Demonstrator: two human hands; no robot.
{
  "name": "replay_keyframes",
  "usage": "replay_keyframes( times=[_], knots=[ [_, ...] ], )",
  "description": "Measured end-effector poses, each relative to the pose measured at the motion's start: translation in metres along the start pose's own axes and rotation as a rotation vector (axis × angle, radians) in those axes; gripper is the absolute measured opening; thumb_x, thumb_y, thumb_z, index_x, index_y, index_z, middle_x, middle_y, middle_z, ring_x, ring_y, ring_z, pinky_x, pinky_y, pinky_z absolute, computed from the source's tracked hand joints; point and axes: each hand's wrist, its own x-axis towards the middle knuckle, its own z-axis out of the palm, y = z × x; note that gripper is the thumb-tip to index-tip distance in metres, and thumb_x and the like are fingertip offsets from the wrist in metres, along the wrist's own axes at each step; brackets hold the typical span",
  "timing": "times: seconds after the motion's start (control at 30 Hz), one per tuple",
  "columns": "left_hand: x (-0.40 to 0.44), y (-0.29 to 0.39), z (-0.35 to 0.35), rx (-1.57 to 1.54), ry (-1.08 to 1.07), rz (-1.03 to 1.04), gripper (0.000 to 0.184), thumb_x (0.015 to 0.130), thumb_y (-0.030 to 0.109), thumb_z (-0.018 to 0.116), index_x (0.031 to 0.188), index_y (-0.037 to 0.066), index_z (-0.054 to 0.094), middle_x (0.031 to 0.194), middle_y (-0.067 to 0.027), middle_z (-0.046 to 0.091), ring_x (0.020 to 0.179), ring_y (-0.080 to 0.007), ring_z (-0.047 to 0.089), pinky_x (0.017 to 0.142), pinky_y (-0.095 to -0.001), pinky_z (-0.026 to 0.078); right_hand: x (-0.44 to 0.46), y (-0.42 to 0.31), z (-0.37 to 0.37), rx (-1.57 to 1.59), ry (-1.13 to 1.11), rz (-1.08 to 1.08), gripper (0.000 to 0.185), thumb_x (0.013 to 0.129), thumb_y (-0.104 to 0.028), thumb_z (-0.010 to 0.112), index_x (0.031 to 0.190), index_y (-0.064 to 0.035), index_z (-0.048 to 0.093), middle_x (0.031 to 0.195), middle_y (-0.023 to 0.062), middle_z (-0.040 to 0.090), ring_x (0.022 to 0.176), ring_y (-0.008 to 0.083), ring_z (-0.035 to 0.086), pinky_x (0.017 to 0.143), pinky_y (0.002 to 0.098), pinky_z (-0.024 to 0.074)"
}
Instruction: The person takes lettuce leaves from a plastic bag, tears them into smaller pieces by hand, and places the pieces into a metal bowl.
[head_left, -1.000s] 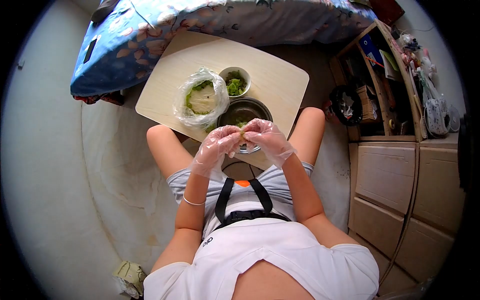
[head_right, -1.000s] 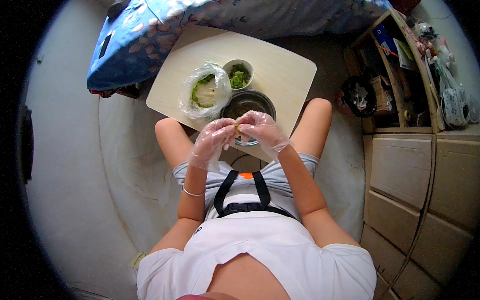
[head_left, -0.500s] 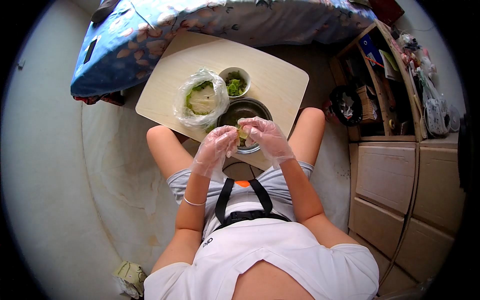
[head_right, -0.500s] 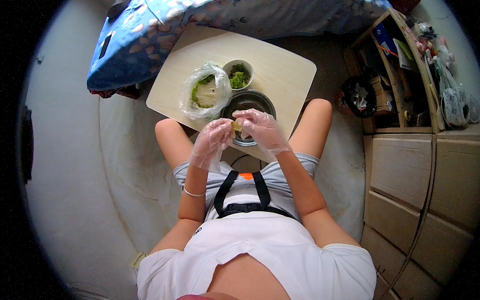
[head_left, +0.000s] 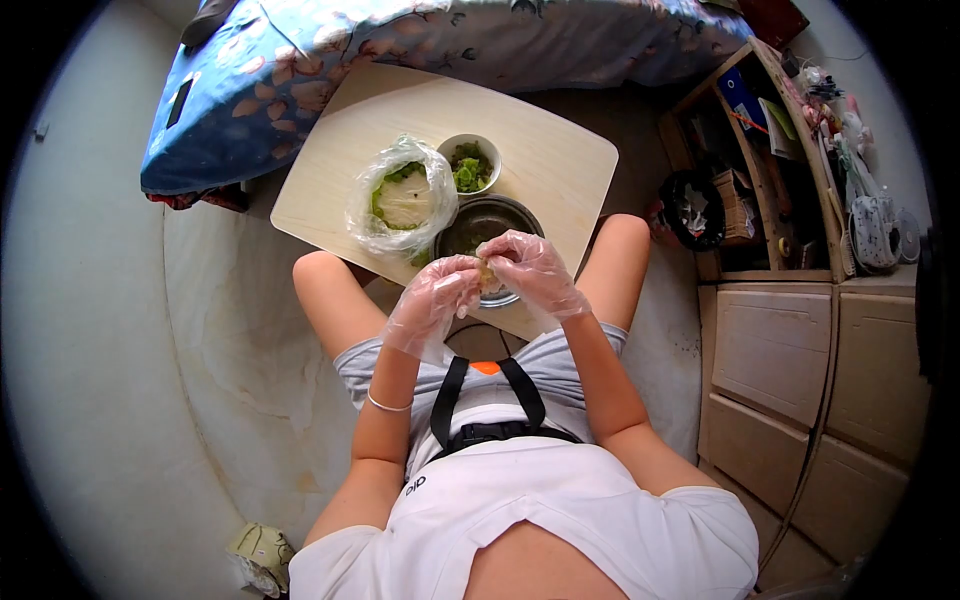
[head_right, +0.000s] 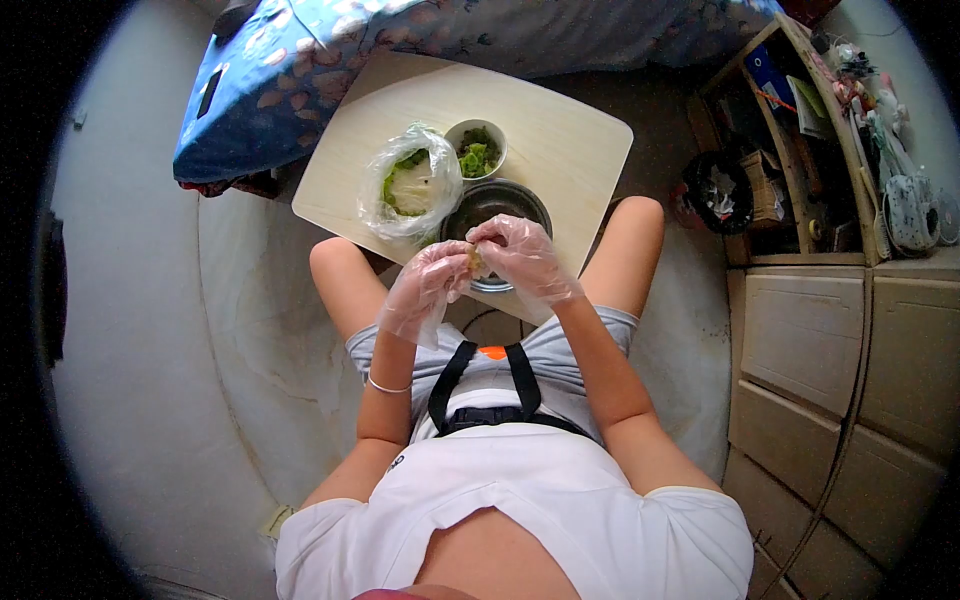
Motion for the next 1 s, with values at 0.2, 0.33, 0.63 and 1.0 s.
replay_keyframes(
  times=[0.2,0.33,0.63,1.0],
  knots=[
    [0.000,0.004,0.002,-0.027,-0.017,-0.004,0.020,0.089,0.014,0.063,0.104,0.001,0.061,0.079,-0.0032,0.061,0.060,-0.0080,0.053,0.051,-0.0193,0.042,0.003,0.013,0.002,0.123,0.105,0.046,0.015,0.086,-0.002,0.056,0.097,0.0019,0.066,0.088,0.0039,0.065,0.081,0.0078,0.060,0.074,0.0223,0.0504],
    [-0.001,0.007,0.003,-0.017,0.014,0.002,0.019,0.089,0.012,0.063,0.104,0.001,0.061,0.082,-0.0048,0.063,0.059,-0.0077,0.053,0.051,-0.0191,0.042,0.003,0.016,-0.003,0.280,0.182,0.124,0.014,0.087,-0.002,0.056,0.096,0.0014,0.066,0.085,0.0035,0.064,0.079,0.0078,0.061,0.073,0.0234,0.0506],
    [0.008,0.023,-0.012,0.039,0.174,0.248,0.022,0.092,0.013,0.059,0.109,0.000,0.061,0.086,-0.0039,0.063,0.061,-0.0075,0.052,0.053,-0.0201,0.040,0.004,0.042,-0.022,-0.319,0.228,-0.153,0.010,0.084,-0.002,0.060,0.091,-0.0017,0.066,0.084,0.0170,0.068,0.074,0.0277,0.067,0.068,0.0338,0.0531],
    [0.084,0.077,-0.020,0.498,0.325,0.467,0.024,0.091,0.015,0.062,0.108,-0.001,0.064,0.086,-0.0009,0.063,0.067,-0.0068,0.055,0.055,-0.0209,0.045,0.003,0.073,-0.027,-0.456,0.251,-0.187,0.021,0.083,0.000,0.058,0.103,-0.0038,0.064,0.082,0.0160,0.068,0.073,0.0269,0.067,0.068,0.0331,0.0522]
  ],
)
